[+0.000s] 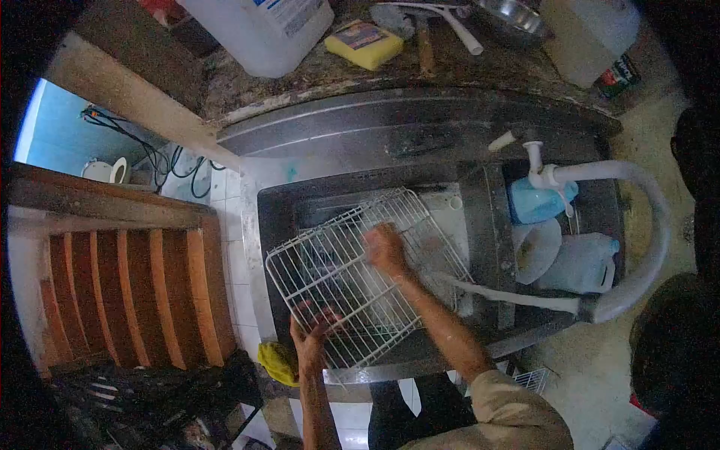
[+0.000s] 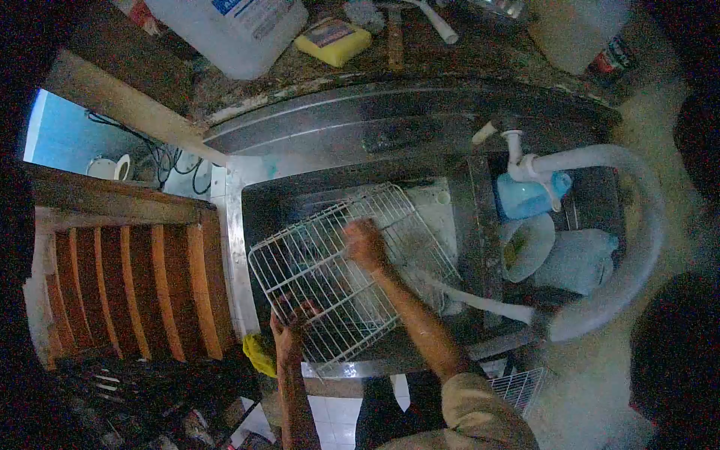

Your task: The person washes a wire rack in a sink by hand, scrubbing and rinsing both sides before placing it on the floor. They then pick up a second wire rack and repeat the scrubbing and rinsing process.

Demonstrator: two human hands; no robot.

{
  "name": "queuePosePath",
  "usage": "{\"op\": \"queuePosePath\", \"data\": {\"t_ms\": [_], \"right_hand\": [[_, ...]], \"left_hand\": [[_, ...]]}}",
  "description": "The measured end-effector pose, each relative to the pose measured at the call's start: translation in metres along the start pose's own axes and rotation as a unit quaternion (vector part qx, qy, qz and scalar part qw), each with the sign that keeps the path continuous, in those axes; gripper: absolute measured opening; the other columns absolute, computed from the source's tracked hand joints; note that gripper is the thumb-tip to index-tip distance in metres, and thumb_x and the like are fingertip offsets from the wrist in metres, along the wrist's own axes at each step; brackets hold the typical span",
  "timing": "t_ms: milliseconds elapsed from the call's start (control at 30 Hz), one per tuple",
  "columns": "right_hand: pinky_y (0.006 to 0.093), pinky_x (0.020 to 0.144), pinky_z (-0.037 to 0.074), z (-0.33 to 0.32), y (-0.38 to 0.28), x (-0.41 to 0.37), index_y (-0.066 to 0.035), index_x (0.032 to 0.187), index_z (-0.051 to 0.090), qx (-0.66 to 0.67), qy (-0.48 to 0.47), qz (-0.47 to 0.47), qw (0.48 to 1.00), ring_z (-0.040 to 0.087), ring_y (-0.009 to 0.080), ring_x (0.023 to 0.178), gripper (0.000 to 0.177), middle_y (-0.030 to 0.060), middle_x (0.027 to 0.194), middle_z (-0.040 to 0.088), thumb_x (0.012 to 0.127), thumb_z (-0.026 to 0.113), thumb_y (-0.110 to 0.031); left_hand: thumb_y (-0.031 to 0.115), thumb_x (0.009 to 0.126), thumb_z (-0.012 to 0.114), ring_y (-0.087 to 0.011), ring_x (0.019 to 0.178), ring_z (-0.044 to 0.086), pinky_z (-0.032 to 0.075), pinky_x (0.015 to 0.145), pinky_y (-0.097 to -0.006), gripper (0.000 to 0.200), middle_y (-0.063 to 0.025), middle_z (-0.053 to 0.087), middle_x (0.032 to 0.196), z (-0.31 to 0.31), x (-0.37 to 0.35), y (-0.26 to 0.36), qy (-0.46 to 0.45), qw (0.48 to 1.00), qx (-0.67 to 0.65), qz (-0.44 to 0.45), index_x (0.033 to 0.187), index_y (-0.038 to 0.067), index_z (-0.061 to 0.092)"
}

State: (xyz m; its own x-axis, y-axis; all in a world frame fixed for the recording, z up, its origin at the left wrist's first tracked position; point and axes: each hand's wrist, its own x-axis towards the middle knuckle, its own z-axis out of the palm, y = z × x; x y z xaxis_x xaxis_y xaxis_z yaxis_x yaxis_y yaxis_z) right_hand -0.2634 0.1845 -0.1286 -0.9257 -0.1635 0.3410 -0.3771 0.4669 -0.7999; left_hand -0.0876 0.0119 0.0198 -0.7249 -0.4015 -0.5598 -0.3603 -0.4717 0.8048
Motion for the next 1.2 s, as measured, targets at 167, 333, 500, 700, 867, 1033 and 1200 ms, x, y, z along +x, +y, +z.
{"op": "queuePosePath", "data": {"t_ms": [167, 333, 500, 700, 867, 1033, 1200], "right_hand": [[0.0459, 0.075, 0.046, -0.059, 0.137, 0.002, -0.003, 0.08, 0.061, -0.223, 0.091, 0.173, 0.955, 0.058, 0.0359, 0.078, 0.011, 0.0152, 0.084, 0.062, 0.074, 0.063, -0.011], [0.0444, 0.076, 0.047, -0.032, 0.08, 0.001, -0.001, 0.087, 0.06, -0.182, 0.138, 0.274, 0.934, 0.059, 0.0357, 0.084, 0.017, 0.018, 0.086, 0.061, 0.078, 0.063, -0.016], [0.0447, 0.064, 0.046, 0.007, -0.102, -0.003, -0.007, 0.086, 0.057, -0.091, 0.018, 0.063, 0.994, 0.057, 0.0353, 0.076, 0.016, 0.0124, 0.079, 0.057, 0.072, 0.064, -0.008], [0.0416, 0.068, 0.048, -0.048, 0.137, -0.002, -0.002, 0.094, 0.061, -0.23, 0.087, 0.199, 0.949, 0.061, 0.0314, 0.077, 0.027, 0.0144, 0.077, 0.061, 0.072, 0.068, -0.017], [0.0449, 0.073, 0.046, -0.098, 0.132, 0.023, -0.001, 0.104, 0.053, -0.255, 0.129, 0.29, 0.914, 0.059, 0.0326, 0.083, 0.043, 0.0163, 0.092, 0.058, 0.078, 0.069, -0.031], [0.0492, 0.078, 0.044, -0.048, 0.117, 0.008, -0.001, 0.111, 0.053, -0.355, 0.189, 0.17, 0.9, 0.057, 0.0363, 0.092, 0.046, 0.0191, 0.099, 0.059, 0.08, 0.067, -0.032], [0.053, 0.081, 0.04, -0.003, 0.116, 0.051, 0.001, 0.11, 0.052, -0.24, 0.192, 0.265, 0.914, 0.051, 0.0414, 0.099, 0.04, 0.0248, 0.099, 0.056, 0.077, 0.065, -0.018]], "left_hand": [[0.001, 0.082, 0.061, -0.0292, 0.095, 0.064, 0.056, 0.077, -0.0434, 0.056, -0.0171, 0.061, 0.109, -0.002, 0.007, -0.008, -0.042, 0.998, 0.05, 0.015, 0.131, 0.011, 0.036], [-0.002, 0.082, 0.059, -0.0283, 0.091, 0.065, 0.057, 0.073, -0.0431, 0.055, -0.0172, 0.062, 0.106, 0.012, 0.01, 0.003, -0.068, 0.992, 0.105, 0.019, 0.129, 0.01, 0.034], [0.007, 0.079, 0.068, -0.0288, 0.1, 0.061, 0.056, 0.076, -0.0454, 0.07, -0.0162, 0.055, 0.119, 0.007, 0.007, -0.005, -0.081, 0.993, 0.074, 0.054, 0.137, 0.011, 0.029], [-0.003, 0.081, 0.058, -0.0277, 0.084, 0.067, 0.058, 0.069, -0.0386, 0.054, -0.0208, 0.063, 0.102, 0.005, 0.006, -0.011, -0.012, 0.995, 0.065, 0.079, 0.127, 0.007, 0.033], [-0.005, 0.083, 0.055, -0.0272, 0.089, 0.065, 0.057, 0.072, -0.038, 0.057, -0.0153, 0.063, 0.102, 0.027, -0.001, 0.012, -0.018, 0.996, 0.078, 0.028, 0.132, 0.01, 0.03], [-0.001, 0.082, 0.06, -0.0289, 0.089, 0.065, 0.057, 0.074, -0.0416, 0.064, -0.0163, 0.055, 0.115, 0.012, 0.01, -0.004, -0.073, 0.984, 0.099, 0.128, 0.135, 0.011, 0.026], [-0.004, 0.077, 0.057, -0.0289, 0.094, 0.064, 0.057, 0.073, -0.0388, 0.067, -0.0166, 0.055, 0.112, 0.014, 0.007, 0.011, -0.111, 0.983, 0.1, 0.108, 0.135, 0.009, 0.027]]}}
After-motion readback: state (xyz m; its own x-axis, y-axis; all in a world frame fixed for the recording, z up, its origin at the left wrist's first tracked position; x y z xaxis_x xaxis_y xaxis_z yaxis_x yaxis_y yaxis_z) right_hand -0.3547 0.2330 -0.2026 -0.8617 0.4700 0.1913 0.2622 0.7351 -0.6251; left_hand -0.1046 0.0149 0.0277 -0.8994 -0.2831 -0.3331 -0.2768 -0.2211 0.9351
